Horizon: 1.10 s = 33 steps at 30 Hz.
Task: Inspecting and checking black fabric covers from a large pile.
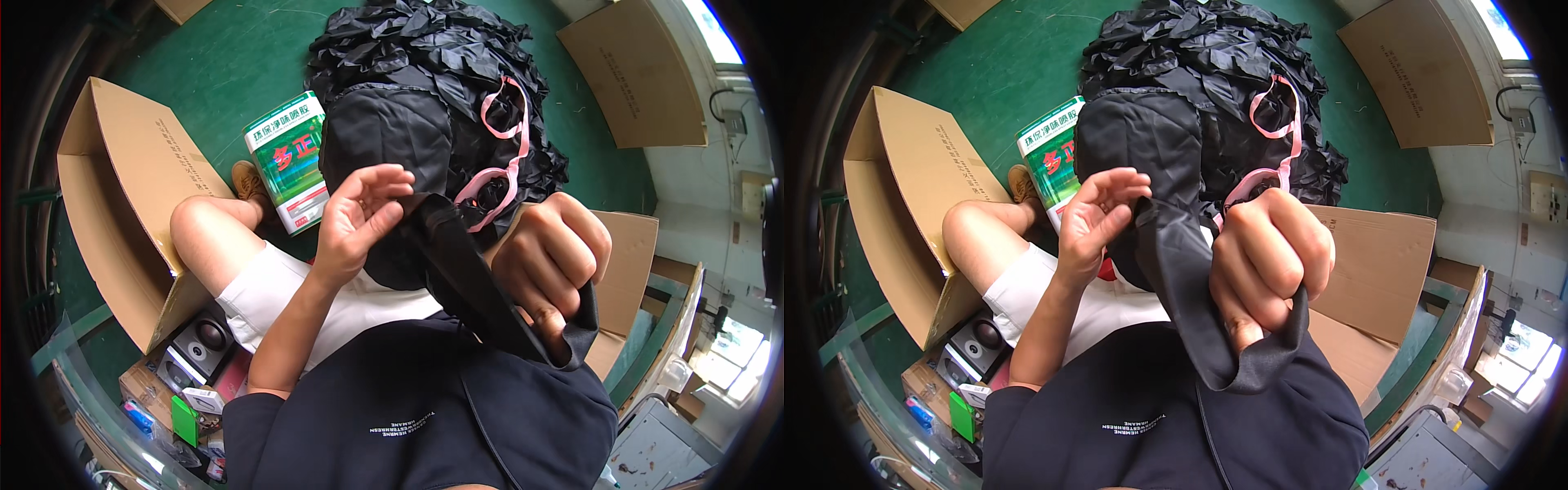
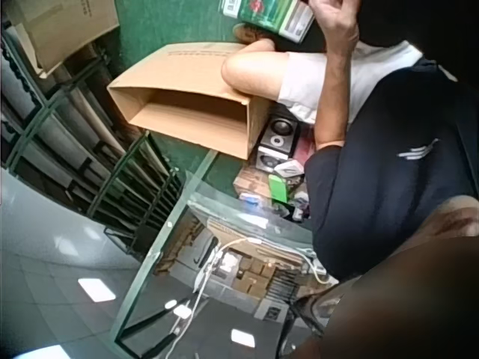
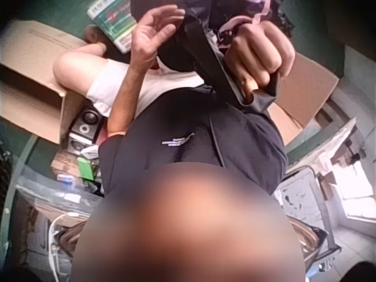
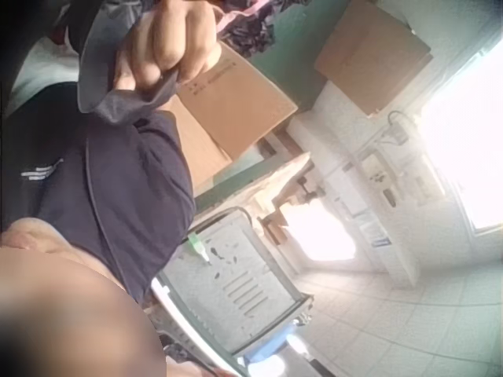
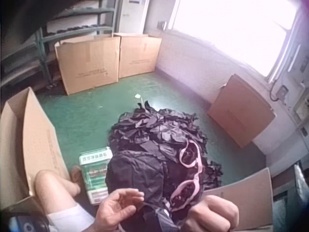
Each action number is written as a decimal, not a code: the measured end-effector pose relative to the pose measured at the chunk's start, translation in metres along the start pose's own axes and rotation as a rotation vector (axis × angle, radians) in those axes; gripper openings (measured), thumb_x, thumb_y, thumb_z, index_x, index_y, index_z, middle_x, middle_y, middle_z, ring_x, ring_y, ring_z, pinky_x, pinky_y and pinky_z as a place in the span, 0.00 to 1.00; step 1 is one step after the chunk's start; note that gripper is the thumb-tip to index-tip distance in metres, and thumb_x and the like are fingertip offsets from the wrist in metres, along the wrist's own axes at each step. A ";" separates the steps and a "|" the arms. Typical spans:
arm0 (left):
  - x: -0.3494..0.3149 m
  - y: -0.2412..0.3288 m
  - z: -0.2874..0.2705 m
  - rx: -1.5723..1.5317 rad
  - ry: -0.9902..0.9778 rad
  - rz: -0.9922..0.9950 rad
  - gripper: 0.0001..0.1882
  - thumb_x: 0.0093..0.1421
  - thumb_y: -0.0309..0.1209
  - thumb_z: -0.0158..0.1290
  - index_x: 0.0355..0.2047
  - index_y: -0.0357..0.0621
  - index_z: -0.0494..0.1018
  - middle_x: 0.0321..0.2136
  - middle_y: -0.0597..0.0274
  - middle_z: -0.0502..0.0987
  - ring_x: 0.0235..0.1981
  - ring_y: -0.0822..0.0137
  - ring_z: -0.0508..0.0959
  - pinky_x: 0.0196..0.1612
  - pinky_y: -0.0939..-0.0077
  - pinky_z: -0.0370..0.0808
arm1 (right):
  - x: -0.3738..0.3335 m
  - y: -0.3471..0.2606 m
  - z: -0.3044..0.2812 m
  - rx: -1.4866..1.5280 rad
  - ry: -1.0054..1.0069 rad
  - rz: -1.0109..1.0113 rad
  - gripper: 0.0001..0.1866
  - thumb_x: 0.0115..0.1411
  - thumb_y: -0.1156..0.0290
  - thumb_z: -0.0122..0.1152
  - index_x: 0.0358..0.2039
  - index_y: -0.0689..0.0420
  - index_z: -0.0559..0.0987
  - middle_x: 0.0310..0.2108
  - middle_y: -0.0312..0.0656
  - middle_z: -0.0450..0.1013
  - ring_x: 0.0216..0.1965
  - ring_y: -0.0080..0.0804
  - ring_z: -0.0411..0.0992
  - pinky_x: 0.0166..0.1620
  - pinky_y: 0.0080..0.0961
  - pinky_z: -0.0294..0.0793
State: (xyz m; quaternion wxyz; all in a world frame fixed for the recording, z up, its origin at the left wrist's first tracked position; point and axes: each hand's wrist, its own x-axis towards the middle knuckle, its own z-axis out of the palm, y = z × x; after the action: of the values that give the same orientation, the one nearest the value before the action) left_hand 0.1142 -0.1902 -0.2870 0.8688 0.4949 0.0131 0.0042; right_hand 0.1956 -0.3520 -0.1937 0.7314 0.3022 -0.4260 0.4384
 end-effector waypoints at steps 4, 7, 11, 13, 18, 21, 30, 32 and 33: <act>-0.010 0.000 0.001 0.054 -0.225 -0.012 0.35 0.53 0.26 0.62 0.60 0.37 0.60 0.53 0.53 0.72 0.53 0.65 0.73 0.56 0.71 0.67 | 0.005 -0.002 0.007 0.033 0.116 -0.048 0.15 0.59 0.89 0.47 0.16 0.67 0.64 0.14 0.40 0.48 0.13 0.30 0.56 0.27 0.44 0.76; -0.019 -0.005 0.001 0.065 -0.226 -0.047 0.34 0.50 0.20 0.60 0.59 0.39 0.62 0.51 0.55 0.72 0.52 0.66 0.74 0.55 0.71 0.69 | 0.008 -0.006 0.008 0.037 0.113 -0.012 0.15 0.59 0.90 0.47 0.16 0.67 0.63 0.14 0.40 0.49 0.12 0.30 0.56 0.30 0.49 0.79; -0.025 -0.010 0.006 0.143 -0.219 -0.050 0.31 0.47 0.14 0.55 0.54 0.39 0.66 0.48 0.57 0.74 0.49 0.64 0.76 0.53 0.71 0.73 | 0.016 0.009 -0.001 0.030 -0.011 -0.189 0.13 0.55 0.86 0.42 0.14 0.63 0.66 0.14 0.38 0.54 0.14 0.28 0.63 0.28 0.39 0.79; -0.027 -0.018 0.004 0.302 -0.195 -0.015 0.26 0.47 0.14 0.53 0.49 0.38 0.70 0.43 0.58 0.77 0.44 0.66 0.78 0.49 0.74 0.74 | 0.019 0.011 -0.003 0.042 -0.020 -0.191 0.13 0.55 0.86 0.41 0.14 0.63 0.66 0.14 0.38 0.54 0.14 0.29 0.63 0.26 0.38 0.78; -0.025 -0.011 -0.009 0.199 -0.075 0.025 0.23 0.67 0.46 0.49 0.42 0.34 0.74 0.39 0.58 0.79 0.39 0.72 0.78 0.45 0.78 0.73 | 0.013 -0.002 0.008 -0.034 0.140 -0.115 0.16 0.58 0.90 0.46 0.13 0.65 0.63 0.13 0.38 0.48 0.10 0.27 0.55 0.23 0.45 0.75; -0.027 0.007 -0.032 -0.305 0.161 -0.021 0.19 0.68 0.41 0.48 0.44 0.36 0.72 0.41 0.55 0.79 0.43 0.68 0.79 0.49 0.75 0.74 | 0.005 -0.008 0.026 -0.229 0.310 -0.449 0.18 0.52 0.90 0.46 0.09 0.58 0.65 0.11 0.30 0.49 0.10 0.17 0.54 0.15 0.22 0.53; -0.049 0.079 -0.086 -0.283 0.916 0.183 0.32 0.68 0.53 0.35 0.48 0.31 0.67 0.44 0.42 0.75 0.47 0.52 0.75 0.56 0.59 0.69 | -0.085 -0.069 0.018 -1.059 0.898 -0.106 0.04 0.39 0.81 0.49 0.17 0.57 0.66 0.17 0.37 0.59 0.19 0.26 0.56 0.23 0.24 0.56; -0.053 0.078 -0.075 -0.235 0.571 0.179 0.32 0.68 0.54 0.34 0.45 0.32 0.68 0.42 0.43 0.76 0.45 0.53 0.76 0.55 0.60 0.70 | -0.091 -0.067 0.016 -1.164 0.934 0.256 0.04 0.39 0.79 0.50 0.20 0.61 0.70 0.20 0.39 0.63 0.23 0.26 0.61 0.28 0.24 0.62; -0.058 0.079 -0.071 -0.186 0.230 0.166 0.32 0.68 0.54 0.33 0.43 0.33 0.70 0.40 0.44 0.77 0.43 0.54 0.76 0.54 0.61 0.70 | -0.093 -0.068 0.014 -1.257 0.930 0.452 0.07 0.40 0.78 0.51 0.23 0.64 0.72 0.22 0.39 0.65 0.25 0.26 0.64 0.32 0.23 0.66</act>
State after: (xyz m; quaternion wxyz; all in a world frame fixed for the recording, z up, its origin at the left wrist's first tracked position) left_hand 0.0551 -0.0895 -0.2540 0.9003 0.4081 0.0710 0.1336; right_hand 0.2280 -0.4281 -0.2745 0.7604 -0.4710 -0.2958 0.3353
